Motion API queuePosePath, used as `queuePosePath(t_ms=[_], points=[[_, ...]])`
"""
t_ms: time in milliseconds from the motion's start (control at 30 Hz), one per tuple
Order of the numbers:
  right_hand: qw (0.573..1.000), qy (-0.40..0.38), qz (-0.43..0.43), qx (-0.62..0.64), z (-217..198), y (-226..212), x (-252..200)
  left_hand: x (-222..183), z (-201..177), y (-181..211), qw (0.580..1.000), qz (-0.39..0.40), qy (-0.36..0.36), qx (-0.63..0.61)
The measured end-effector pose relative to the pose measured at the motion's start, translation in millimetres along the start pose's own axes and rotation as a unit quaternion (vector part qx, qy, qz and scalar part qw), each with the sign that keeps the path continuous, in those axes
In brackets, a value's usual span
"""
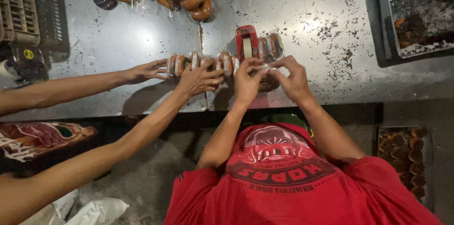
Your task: The person packages donuts and rolls by hand, placing each item into a plastic bag and sealing it using a tape dispenser.
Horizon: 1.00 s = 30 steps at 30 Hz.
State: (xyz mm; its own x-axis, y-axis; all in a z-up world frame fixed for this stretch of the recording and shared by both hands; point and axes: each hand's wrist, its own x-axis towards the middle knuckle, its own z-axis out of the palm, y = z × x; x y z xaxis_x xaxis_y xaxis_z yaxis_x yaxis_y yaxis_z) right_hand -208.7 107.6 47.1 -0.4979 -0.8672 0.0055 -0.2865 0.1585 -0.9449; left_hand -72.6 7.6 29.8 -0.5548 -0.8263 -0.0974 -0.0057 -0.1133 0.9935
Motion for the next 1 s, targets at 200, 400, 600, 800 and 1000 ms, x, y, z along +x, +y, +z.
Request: queuePosePath(t_ms=[200, 400, 600, 800, 1000], points=[[0.992, 0.034, -0.107, -0.063, 6.1, -12.7, -9.8, -11.9, -14.4, -5.3, 0.984, 0.068, -0.020, 0.166], [0.969, 0.095, 0.054, 0.219, 42.8, 9.1, -38.1, -41.0, -4.4, -50.9, 0.996, 0.010, 0.079, -0.046], [0.975, 0.143, 0.012, 0.170, 63.8, 63.5, -53.3, -70.4, -24.0, -82.4, 0.972, -0.195, -0.041, -0.122], [0.992, 0.037, 0.116, -0.032, 62.4, 114.9, 10.2, -62.1, -30.3, -191.4, 0.985, -0.164, -0.048, -0.008], [0.968, -0.024, 0.203, 0.147, 95.7, 110.5, 23.9, -29.4, -34.5, -204.7, 0.981, -0.192, -0.010, 0.038]])
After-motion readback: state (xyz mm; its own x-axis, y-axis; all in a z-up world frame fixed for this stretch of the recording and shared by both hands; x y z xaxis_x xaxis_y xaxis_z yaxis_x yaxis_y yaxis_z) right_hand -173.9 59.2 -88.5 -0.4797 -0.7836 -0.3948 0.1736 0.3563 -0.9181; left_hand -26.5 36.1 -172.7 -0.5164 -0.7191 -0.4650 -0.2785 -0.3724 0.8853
